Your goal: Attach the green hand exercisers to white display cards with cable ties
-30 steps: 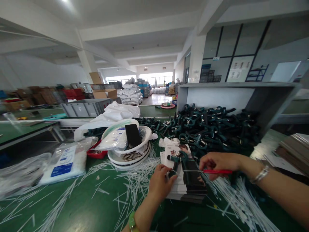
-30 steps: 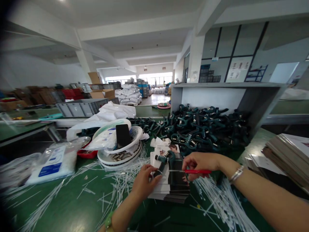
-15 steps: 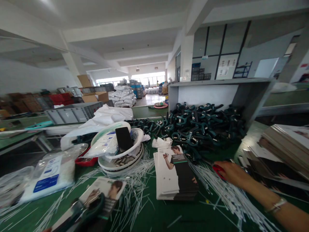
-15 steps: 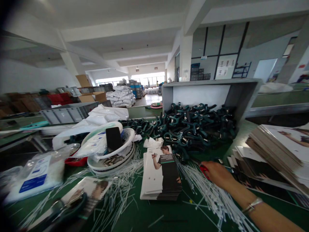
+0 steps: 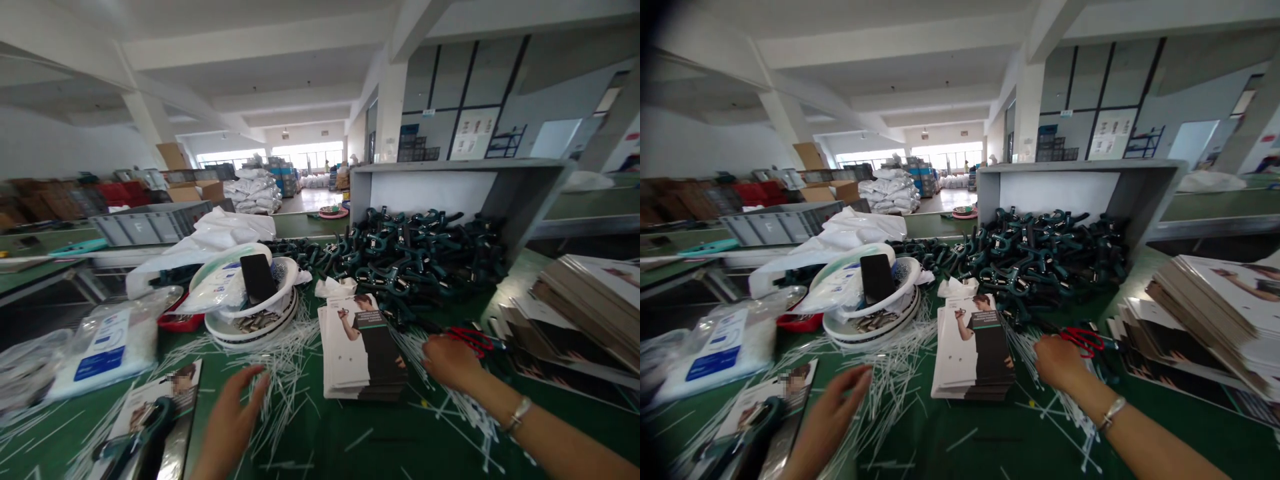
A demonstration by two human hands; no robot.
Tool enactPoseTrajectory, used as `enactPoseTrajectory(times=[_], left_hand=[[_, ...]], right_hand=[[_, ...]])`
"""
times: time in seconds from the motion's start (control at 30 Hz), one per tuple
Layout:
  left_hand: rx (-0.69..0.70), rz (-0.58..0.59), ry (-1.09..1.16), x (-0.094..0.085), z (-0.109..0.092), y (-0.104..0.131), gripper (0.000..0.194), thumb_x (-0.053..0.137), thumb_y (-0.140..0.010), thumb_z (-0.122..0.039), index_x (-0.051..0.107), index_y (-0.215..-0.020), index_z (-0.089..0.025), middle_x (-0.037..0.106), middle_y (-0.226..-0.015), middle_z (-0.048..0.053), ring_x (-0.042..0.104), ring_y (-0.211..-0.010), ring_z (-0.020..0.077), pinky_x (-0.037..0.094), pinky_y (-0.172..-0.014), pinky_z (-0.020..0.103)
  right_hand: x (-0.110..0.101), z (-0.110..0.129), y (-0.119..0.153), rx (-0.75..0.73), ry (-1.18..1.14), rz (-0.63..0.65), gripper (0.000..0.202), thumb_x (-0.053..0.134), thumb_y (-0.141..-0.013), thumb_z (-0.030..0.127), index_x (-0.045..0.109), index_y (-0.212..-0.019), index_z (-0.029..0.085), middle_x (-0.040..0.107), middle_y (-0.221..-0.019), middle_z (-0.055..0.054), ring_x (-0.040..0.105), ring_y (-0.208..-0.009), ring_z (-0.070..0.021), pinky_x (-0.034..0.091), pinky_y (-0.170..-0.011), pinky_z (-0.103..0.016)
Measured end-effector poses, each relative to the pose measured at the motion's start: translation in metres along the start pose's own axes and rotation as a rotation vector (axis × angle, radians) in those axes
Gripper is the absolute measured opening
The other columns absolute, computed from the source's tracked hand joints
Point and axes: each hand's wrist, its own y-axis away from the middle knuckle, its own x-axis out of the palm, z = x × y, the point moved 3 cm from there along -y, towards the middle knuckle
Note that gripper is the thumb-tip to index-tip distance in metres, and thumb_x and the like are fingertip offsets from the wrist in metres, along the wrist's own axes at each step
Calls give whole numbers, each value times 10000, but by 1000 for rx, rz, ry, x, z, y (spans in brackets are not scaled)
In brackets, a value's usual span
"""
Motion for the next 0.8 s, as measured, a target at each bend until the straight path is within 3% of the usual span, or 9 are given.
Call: enactPoseTrajectory(times=[0.1, 0.17, 0.23, 0.37, 0.5, 0.57, 0.67, 0.73, 0.8], left_hand=[[105, 263, -111, 61, -48, -8, 649, 513, -716, -624, 536, -1196, -188, 567, -1222, 95, 526, -1104, 270, 422, -906, 367], [111, 316, -200, 90, -72, -19, 747, 553, -653, -655, 511, -1214, -162, 551, -1232, 134, 507, -1119, 304, 398, -906, 388], [83, 325, -217, 104, -82, -32, 666, 545, -658, -650, 567, -1121, -172, 595, -1153, 133, 549, -1038, 306, 410, -845, 380], [79, 348, -69, 107, -70, -56, 426, 551, -703, -551, 638, -889, -177, 668, -926, 96, 599, -881, 272, 412, -757, 342], [32, 302, 206, 101, -65, -63, 315, 643, -648, -418, 623, -809, -149, 669, -830, 82, 610, -769, 235, 433, -675, 309], [-54, 311, 449, 100, -74, -57, 306, 631, -669, -379, 578, -858, -144, 662, -822, 77, 613, -724, 207, 448, -635, 294], [-212, 496, 783, 104, -92, -38, 425, 642, -669, -273, 482, -1044, -157, 665, -824, 61, 627, -691, 189, 476, -617, 296], [-275, 624, 901, 108, -101, -25, 550, 659, -632, -178, 425, -1130, -173, 671, -816, 49, 633, -676, 182, 487, -625, 300], [-307, 640, 990, 113, -106, -15, 584, 652, -619, -135, 404, -1146, -183, 670, -813, 38, 630, -658, 167, 490, -630, 293]], right_hand=[[7, 9, -1, 40, -29, 12, 227, 465, -751, 100, 688, -798, 96, 669, -862, -191, 639, -826, -297, 427, -634, -322], [10, 2, -1, 45, -79, 9, 237, 446, -770, 118, 683, -775, 115, 679, -839, -165, 645, -797, -273, 420, -624, -307], [12, -12, 0, 50, -142, 8, 237, 443, -798, 172, 672, -741, 149, 686, -810, -114, 642, -770, -231, 410, -616, -278], [12, -41, 4, 56, -351, 3, 243, 461, -822, 288, 654, -724, 179, 683, -758, -44, 617, -727, -165, 409, -613, -237], [6, -49, 8, 156, -935, -56, 232, 541, -747, 369, 644, -690, 169, 613, -625, -12, 538, -598, -129, 381, -534, -225], [1, -42, 10, 247, -1214, -20, 240, 580, -704, 400, 623, -694, 164, 517, -538, 25, 430, -485, -85, 268, -418, -198], [-9, -19, 12, 248, -1570, 125, 305, 652, -644, 449, 574, -682, 157, 408, -489, 68, 277, -405, -37, 93, -372, -183], [-16, -2, 12, 187, -1730, 182, 332, 690, -621, 450, 554, -682, 154, 435, -507, 66, 281, -401, -21, 84, -367, -168], [-21, 13, 11, 153, -1825, 207, 331, 713, -614, 427, 547, -699, 154, 502, -549, 49, 339, -404, -16, 105, -356, -154]])
